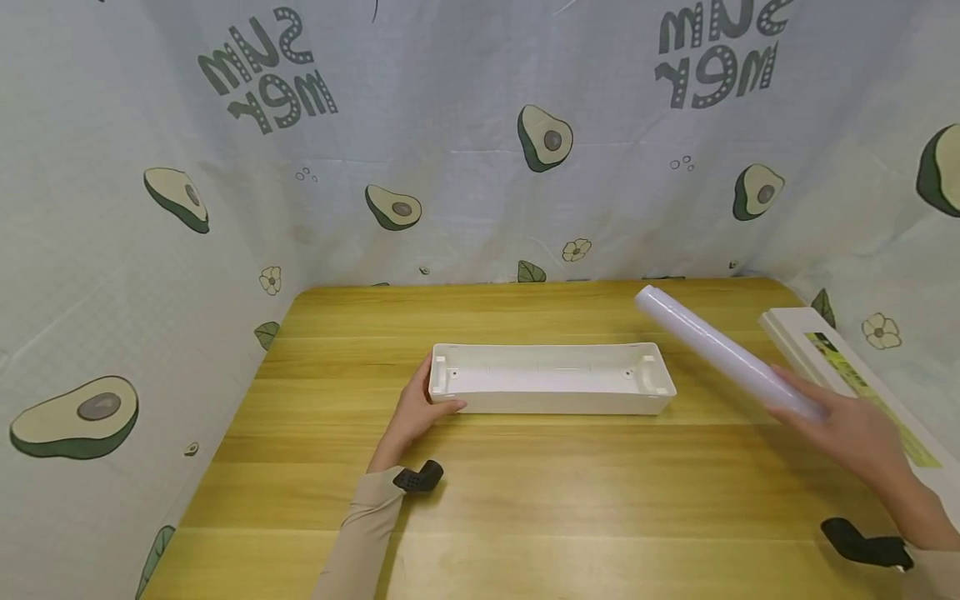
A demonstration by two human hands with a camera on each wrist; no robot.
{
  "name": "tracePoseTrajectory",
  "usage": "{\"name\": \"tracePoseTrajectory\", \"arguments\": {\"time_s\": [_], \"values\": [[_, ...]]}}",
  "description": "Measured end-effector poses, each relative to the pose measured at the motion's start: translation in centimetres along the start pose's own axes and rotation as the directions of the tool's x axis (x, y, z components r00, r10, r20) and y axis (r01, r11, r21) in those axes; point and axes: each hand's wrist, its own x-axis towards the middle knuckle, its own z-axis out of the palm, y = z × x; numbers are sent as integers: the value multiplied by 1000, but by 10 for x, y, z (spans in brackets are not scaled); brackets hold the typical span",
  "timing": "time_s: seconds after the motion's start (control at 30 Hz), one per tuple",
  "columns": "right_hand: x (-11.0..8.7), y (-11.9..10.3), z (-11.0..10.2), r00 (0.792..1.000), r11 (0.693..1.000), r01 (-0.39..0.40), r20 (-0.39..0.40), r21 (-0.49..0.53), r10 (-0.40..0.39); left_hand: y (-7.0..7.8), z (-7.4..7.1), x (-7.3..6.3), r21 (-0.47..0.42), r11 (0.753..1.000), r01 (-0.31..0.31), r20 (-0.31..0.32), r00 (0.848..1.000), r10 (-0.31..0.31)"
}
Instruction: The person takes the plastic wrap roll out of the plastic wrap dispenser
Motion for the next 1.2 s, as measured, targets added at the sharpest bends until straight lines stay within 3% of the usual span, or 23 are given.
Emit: {"name": "tracePoseTrajectory", "arguments": {"time_s": [0.13,0.4,0.6,0.87,1.2], "values": [[-4,4,0,1000,1000,-1,4,-4,1,-3,0,2,-13,1000,4,-4,1000,-4],[-8,13,2,999,999,-36,22,15,36,-31,0,13,-13,1000,-23,-26,999,23],[-13,17,3,998,999,-53,39,4,53,-28,0,12,-18,1000,-5,-24,1000,4],[-17,22,3,992,995,-98,80,-9,98,-5,0,4,0,1000,-1,-6,1000,1],[-22,29,4,979,988,-153,131,-15,153,-31,1,12,1,1000,-21,-24,999,21]]}}
